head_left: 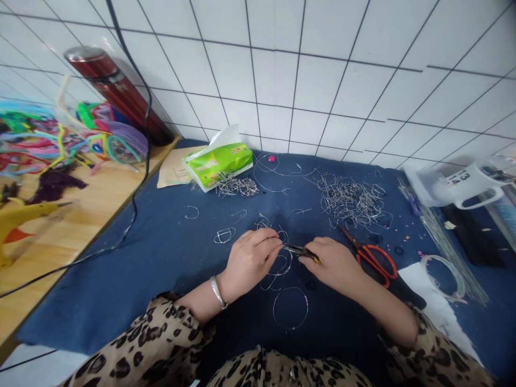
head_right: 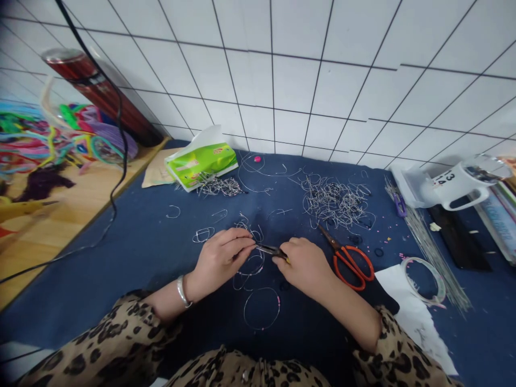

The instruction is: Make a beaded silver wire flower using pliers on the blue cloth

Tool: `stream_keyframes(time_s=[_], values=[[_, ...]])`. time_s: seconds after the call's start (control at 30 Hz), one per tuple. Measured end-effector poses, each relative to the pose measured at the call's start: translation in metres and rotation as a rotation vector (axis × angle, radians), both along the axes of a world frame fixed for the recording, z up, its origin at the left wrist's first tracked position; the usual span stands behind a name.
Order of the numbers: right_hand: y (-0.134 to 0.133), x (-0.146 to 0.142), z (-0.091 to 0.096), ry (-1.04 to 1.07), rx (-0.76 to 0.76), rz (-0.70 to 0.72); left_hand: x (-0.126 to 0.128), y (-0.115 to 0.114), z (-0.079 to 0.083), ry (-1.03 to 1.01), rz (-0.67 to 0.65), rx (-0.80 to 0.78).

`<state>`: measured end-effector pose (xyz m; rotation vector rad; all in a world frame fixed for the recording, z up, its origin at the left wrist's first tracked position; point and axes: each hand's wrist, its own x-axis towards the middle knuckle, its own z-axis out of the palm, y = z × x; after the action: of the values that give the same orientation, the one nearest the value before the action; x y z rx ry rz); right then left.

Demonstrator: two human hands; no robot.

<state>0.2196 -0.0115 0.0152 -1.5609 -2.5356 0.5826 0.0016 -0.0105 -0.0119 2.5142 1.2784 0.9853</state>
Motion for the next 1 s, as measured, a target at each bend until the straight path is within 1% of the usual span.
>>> stream_keyframes(time_s=[0.07,0.13,0.27,0.43,0.53,0.63,0.7,0.87,1.0], values=[[-0.001,-0.001,-0.001,-0.059,0.120,-0.038,0.000,0.001,-0.001,-0.010,0.001,-0.002],[-0.001,-0.002,-0.003,-0.081,0.198,-0.047,0.001,0.002,-0.002,-0.035,0.011,-0.018],[0.000,-0.002,-0.007,-0.085,0.327,-0.014,0.001,0.004,-0.003,-0.085,0.035,-0.070],[0.003,0.001,-0.017,-0.068,0.483,0.015,0.001,0.004,-0.003,-0.114,0.046,-0.094],[0.006,0.002,-0.022,-0.037,0.472,-0.020,0.001,0.004,-0.004,-0.114,0.052,-0.101],[0.009,0.000,-0.026,0.024,0.356,-0.060,-0.001,0.005,-0.005,-0.104,0.064,-0.102],[0.010,-0.001,-0.028,0.054,0.319,-0.063,-0.001,0.006,-0.006,-0.100,0.074,-0.109],[0.011,0.000,-0.033,0.014,0.433,-0.028,-0.003,0.010,-0.005,-0.112,0.124,-0.138],[0.012,0.002,-0.035,0.016,0.504,0.011,-0.003,0.011,-0.004,-0.111,0.125,-0.148]])
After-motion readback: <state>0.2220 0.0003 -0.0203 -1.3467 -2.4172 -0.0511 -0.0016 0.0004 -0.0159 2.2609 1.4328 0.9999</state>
